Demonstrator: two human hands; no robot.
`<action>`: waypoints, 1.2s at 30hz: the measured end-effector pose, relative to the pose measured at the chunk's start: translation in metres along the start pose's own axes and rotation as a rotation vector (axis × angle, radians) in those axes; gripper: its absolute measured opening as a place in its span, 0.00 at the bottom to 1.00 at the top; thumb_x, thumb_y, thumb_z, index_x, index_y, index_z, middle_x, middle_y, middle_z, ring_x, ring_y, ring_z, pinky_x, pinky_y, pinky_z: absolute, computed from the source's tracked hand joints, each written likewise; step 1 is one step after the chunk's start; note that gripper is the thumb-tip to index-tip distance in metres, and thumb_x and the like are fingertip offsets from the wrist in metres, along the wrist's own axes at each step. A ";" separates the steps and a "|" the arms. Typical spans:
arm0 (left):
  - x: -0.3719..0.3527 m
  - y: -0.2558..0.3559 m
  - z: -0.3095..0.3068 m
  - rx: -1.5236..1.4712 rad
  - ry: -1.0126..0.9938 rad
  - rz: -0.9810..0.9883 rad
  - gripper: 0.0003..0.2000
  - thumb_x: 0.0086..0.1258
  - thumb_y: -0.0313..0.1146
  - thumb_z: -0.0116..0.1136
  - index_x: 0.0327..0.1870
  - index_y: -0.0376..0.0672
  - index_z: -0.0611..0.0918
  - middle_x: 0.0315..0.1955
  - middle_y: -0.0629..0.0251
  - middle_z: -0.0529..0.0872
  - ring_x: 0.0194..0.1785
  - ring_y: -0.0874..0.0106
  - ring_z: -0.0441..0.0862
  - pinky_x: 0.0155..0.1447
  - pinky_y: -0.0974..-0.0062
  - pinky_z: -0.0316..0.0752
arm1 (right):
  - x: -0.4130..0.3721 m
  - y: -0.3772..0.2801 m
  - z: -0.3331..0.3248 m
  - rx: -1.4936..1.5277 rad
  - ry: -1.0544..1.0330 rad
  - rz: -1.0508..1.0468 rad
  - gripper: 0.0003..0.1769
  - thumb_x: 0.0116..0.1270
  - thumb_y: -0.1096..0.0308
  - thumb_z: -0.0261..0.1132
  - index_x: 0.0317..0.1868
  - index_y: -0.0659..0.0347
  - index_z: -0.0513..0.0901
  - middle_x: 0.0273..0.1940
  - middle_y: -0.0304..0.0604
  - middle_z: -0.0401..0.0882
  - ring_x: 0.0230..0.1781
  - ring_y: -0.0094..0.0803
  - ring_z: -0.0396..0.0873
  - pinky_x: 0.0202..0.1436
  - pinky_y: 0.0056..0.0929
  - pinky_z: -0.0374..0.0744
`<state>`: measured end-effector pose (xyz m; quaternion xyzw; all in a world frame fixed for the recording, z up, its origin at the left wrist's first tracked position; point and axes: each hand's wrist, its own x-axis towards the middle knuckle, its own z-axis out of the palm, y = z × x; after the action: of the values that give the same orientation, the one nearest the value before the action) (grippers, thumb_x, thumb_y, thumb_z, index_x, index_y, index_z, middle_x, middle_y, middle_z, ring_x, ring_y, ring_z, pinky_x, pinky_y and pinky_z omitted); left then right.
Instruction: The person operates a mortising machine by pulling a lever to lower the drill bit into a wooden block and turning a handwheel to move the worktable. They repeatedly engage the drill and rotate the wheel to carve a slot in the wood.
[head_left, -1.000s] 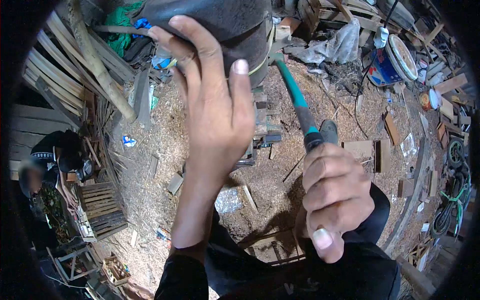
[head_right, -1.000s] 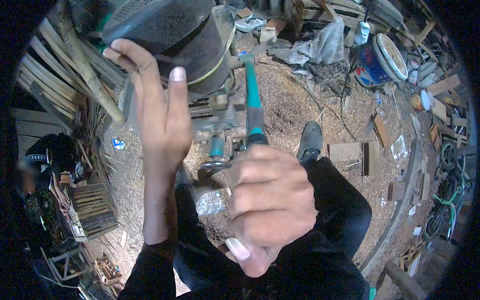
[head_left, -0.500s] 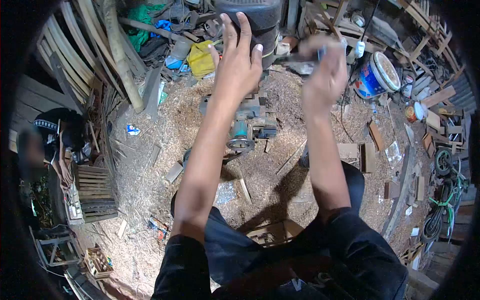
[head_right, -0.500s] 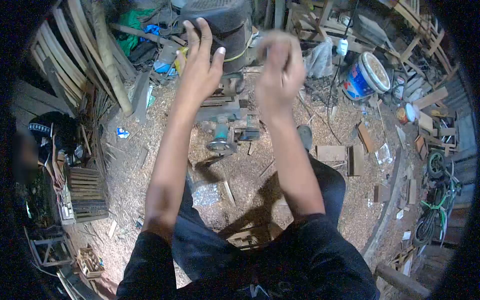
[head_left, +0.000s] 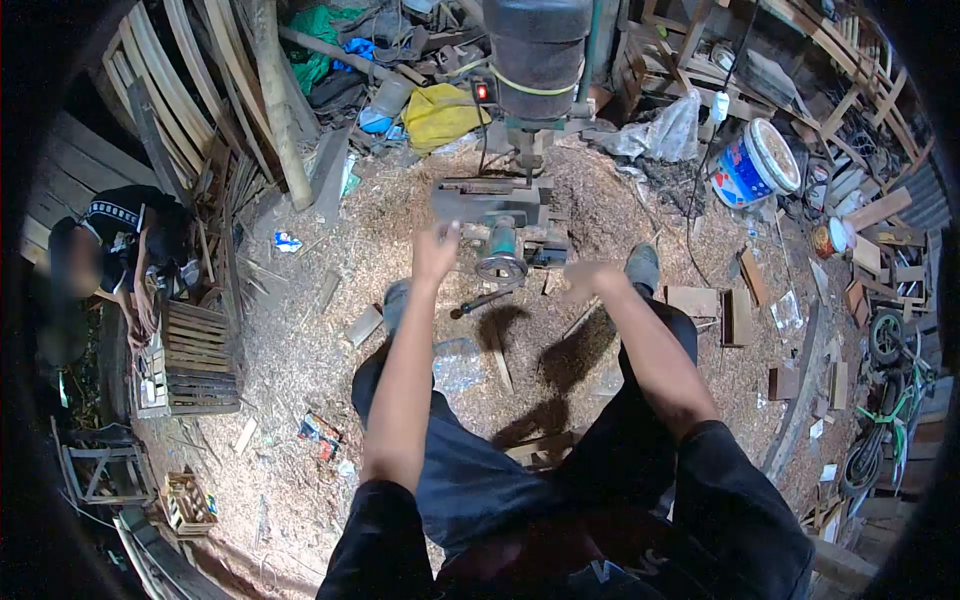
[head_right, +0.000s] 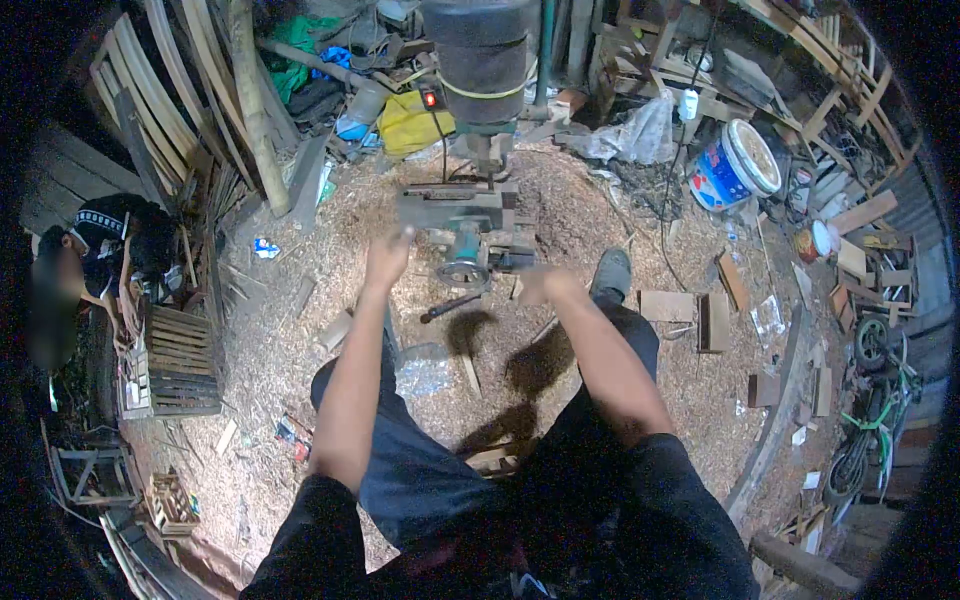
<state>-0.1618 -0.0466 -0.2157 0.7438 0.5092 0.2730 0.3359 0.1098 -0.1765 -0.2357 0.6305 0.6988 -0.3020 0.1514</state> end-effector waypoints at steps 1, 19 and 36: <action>-0.009 -0.045 0.020 0.014 0.004 -0.055 0.23 0.73 0.47 0.54 0.50 0.32 0.84 0.46 0.41 0.86 0.55 0.48 0.83 0.60 0.57 0.75 | 0.012 -0.002 0.020 0.059 0.076 -0.063 0.27 0.70 0.49 0.59 0.55 0.66 0.81 0.49 0.63 0.83 0.52 0.55 0.82 0.58 0.51 0.77; -0.038 -0.413 0.284 -1.150 -0.125 -0.651 0.09 0.74 0.24 0.45 0.47 0.37 0.79 0.44 0.61 0.84 0.48 0.73 0.79 0.53 0.75 0.77 | 0.066 -0.059 -0.015 0.202 0.183 -0.161 0.23 0.68 0.52 0.62 0.45 0.68 0.83 0.40 0.63 0.85 0.44 0.59 0.83 0.51 0.51 0.81; -0.032 -0.269 0.191 0.196 -0.395 -0.491 0.29 0.72 0.53 0.51 0.59 0.34 0.78 0.57 0.39 0.80 0.62 0.43 0.76 0.68 0.53 0.70 | 0.057 -0.019 -0.011 0.305 0.198 -0.140 0.21 0.68 0.52 0.62 0.47 0.63 0.83 0.41 0.61 0.84 0.44 0.61 0.82 0.51 0.55 0.79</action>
<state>-0.1840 -0.0501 -0.5461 0.6664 0.6222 -0.0159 0.4105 0.0841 -0.1257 -0.2569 0.6227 0.6986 -0.3505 -0.0369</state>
